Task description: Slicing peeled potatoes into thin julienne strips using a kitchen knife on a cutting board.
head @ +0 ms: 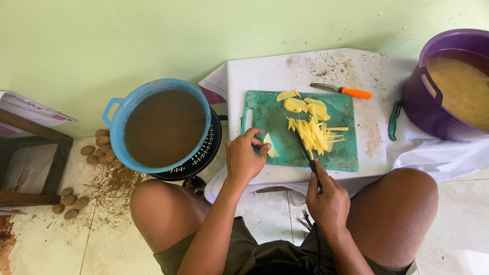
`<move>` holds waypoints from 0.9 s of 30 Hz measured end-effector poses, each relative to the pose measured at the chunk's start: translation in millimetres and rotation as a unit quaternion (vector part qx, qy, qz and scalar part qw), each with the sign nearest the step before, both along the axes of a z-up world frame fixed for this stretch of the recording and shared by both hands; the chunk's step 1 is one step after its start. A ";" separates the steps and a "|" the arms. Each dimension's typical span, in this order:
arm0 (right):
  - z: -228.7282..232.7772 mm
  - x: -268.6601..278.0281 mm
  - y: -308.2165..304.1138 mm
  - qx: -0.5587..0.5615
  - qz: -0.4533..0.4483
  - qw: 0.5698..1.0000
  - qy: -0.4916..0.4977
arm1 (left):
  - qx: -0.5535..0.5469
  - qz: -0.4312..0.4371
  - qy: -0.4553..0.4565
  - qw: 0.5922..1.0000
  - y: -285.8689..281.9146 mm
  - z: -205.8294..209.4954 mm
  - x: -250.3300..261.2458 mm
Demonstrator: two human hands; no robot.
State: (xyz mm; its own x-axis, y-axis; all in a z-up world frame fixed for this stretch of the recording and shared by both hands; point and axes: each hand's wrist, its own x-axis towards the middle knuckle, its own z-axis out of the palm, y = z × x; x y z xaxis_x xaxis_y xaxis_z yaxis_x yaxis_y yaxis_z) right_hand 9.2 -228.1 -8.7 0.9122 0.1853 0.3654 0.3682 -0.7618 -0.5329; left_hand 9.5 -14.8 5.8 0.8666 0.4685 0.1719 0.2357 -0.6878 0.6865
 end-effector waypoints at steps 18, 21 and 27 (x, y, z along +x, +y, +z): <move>6.0 -18.4 11.9 0.131 0.112 0.976 0.129 | 0.192 -0.146 -0.085 0.967 11.9 1.7 -10.7; 12.0 -17.7 17.8 0.089 0.119 0.988 0.045 | 0.206 -0.166 -0.082 0.961 13.9 5.5 -6.3; -0.6 -13.8 17.2 0.020 0.121 0.992 0.008 | 0.212 -0.177 -0.087 0.957 15.8 2.2 -1.3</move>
State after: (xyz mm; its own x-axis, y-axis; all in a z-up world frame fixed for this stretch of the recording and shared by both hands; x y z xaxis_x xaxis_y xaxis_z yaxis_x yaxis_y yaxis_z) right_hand -4.5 -210.9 -9.3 0.8491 0.3847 0.3620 0.5281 -0.6311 -0.5681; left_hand 8.1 1.0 8.0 0.8995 0.0080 0.4369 -0.1551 -0.9289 0.3363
